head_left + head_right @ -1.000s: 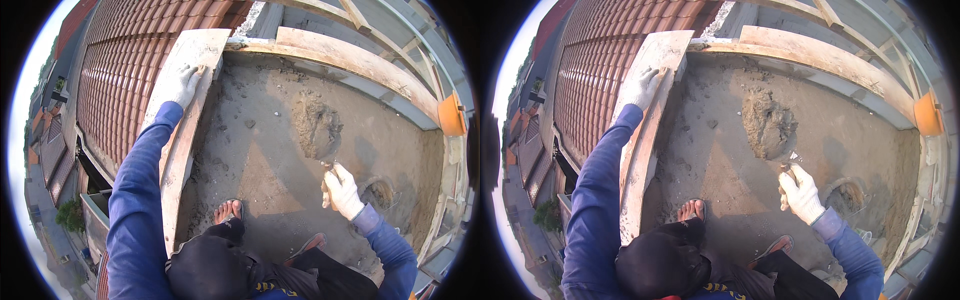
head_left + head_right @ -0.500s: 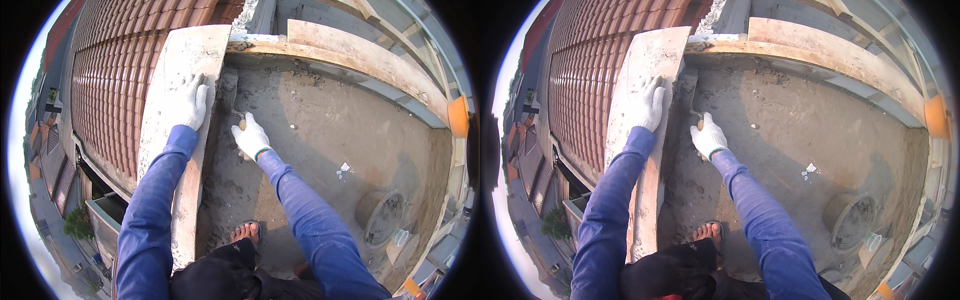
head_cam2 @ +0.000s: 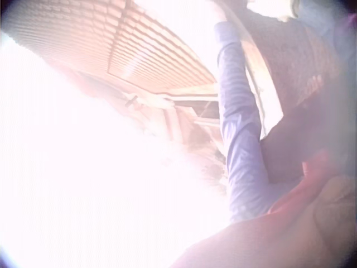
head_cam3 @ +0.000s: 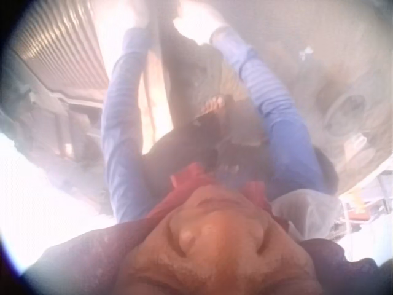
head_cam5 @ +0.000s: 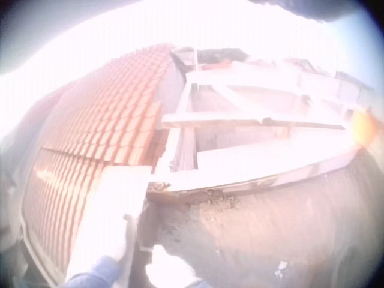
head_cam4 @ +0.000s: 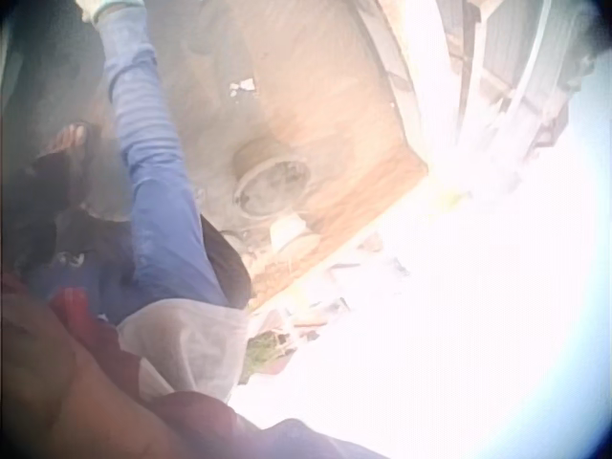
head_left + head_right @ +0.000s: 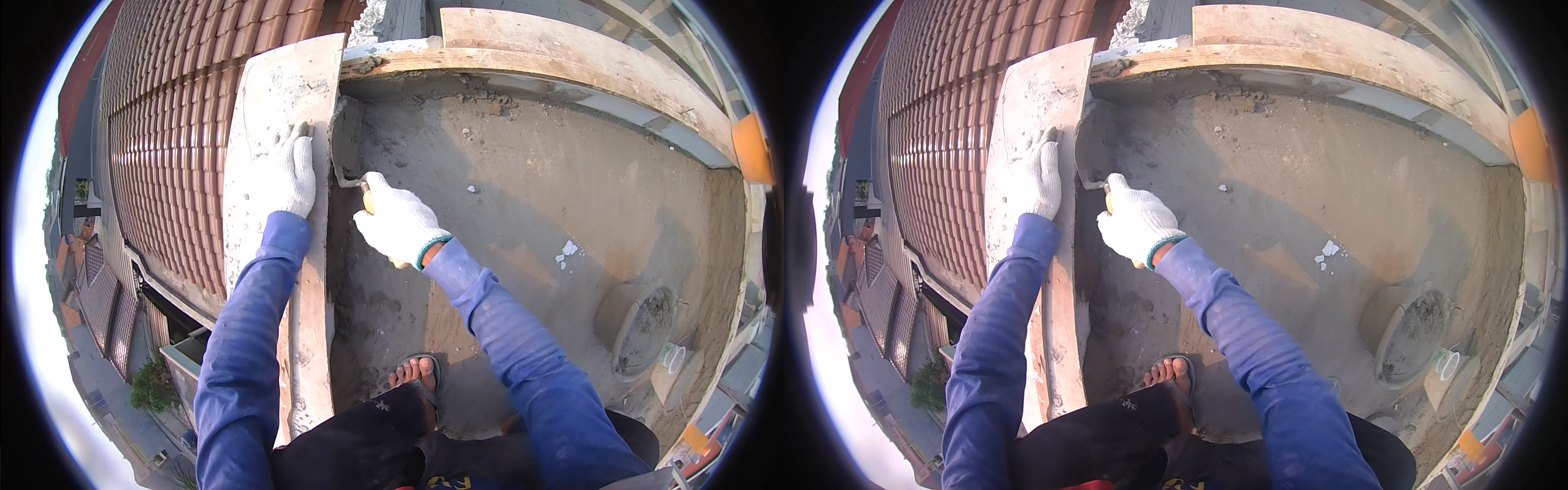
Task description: The person scoops wet cement from a bucket using a trowel and applies it to a curved concrete structure on a rooftop. They repeatedly smooth the surface along the edge and interior of the structure.
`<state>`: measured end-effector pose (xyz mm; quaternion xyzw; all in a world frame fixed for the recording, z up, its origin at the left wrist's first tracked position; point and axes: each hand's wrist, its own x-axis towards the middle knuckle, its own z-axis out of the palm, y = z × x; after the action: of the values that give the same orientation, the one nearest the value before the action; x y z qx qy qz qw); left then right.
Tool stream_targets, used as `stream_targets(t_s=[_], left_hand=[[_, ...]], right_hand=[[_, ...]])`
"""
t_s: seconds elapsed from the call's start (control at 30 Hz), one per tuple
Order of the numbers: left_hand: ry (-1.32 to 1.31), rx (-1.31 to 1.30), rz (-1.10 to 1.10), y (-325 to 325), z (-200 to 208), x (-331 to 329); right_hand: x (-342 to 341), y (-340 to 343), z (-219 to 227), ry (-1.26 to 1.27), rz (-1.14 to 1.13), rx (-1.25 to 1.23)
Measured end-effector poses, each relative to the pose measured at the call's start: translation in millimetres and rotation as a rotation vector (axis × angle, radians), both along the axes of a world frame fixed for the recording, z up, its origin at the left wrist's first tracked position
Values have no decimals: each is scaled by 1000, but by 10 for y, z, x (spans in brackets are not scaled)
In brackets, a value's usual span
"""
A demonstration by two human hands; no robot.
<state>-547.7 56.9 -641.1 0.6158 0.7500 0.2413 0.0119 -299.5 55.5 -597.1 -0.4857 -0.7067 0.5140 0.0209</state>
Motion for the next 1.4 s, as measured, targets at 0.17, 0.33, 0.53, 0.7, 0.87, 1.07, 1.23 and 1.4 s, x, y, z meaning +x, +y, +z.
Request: stream_targets(t_s=[0.17,0.33,0.53,0.7,0.87,1.07,1.23,1.4], left_hand=[[-167,43,-45,-19,-103,-72],[44,14,15,-40,98,113],[-144,48,15,35,-59,153],[-159,59,2,26,-111,73],[21,63,-24,-20,11,-9],[-133,27,-14,24,33,172],[-31,78,-2,13,-2,121],[-35,90,-7,21,-125,60]], right_hand=[[326,-489,165,79,5,-59],[530,-719,-283,266,-275,-430],[88,-666,-301,173,-148,-204],[330,-940,-97,173,-3,-69],[650,-975,-254,246,-180,-242],[49,185,-492,635,-457,-794],[-195,485,-411,645,-398,-784],[-182,597,-451,576,-297,-682]])
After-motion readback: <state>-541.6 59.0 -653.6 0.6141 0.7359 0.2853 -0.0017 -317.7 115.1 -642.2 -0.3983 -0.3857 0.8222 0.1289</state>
